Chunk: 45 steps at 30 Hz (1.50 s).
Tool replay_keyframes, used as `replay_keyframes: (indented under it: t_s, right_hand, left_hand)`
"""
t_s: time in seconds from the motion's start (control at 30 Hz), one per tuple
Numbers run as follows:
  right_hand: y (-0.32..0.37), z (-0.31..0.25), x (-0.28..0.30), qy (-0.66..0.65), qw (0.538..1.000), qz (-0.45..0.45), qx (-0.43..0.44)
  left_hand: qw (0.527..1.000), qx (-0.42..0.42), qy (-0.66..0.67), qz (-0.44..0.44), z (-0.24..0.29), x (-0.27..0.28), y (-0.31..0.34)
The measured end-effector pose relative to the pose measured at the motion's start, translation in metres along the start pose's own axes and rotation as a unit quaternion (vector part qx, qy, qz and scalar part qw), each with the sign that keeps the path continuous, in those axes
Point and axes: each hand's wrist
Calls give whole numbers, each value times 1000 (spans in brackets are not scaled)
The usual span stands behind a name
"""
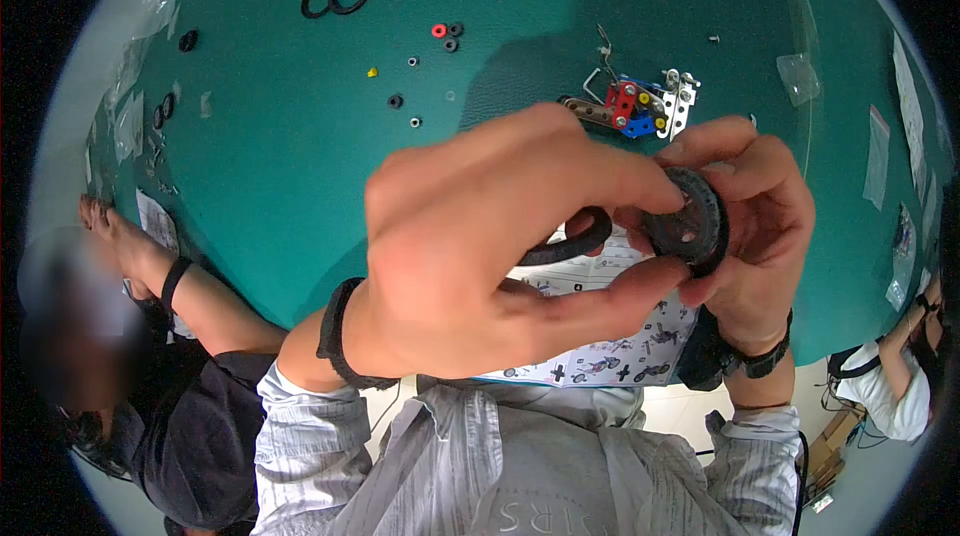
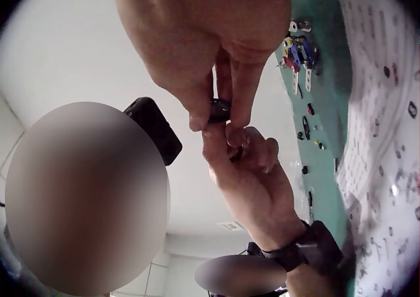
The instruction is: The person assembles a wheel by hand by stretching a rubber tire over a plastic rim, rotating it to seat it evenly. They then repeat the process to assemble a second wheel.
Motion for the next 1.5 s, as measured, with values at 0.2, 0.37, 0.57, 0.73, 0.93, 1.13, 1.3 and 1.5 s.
replay_keyframes:
  t_s: [0.2,0.37,0.57,0.73,0.93,1.13,1.3,1.5]
  right_hand:
    - [1,0,1,-4,1000,-1,2]
    - [0,0,3,23,999,-22,32]
    - [2,2,4,43,998,-12,34]
    - [2,0,5,89,994,-24,60]
    - [1,-2,6,106,992,-33,56]
    - [3,-5,-5,21,999,29,-12]
    - [2,-3,0,16,1000,-20,3]
    - [1,-5,-5,-53,998,-1,-31]
  left_hand:
    - [1000,-1,3,4,0,-1,2]
    - [1000,-8,18,1,-2,-1,2]
    - [1000,-4,0,16,0,-3,4]
    - [1000,-14,-5,10,0,-3,3]
    - [999,-21,-18,25,-1,-5,4]
    - [998,-28,-46,20,1,-4,7]
    - [994,-69,-85,5,3,0,12]
    - [997,-43,-56,-8,10,1,11]
Point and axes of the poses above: each hand's wrist, its own y-axis away from the middle knuckle, its own x-axis out of the back of the hand, z = x × y, and after that the axes turned 1 degree about x, right-handed
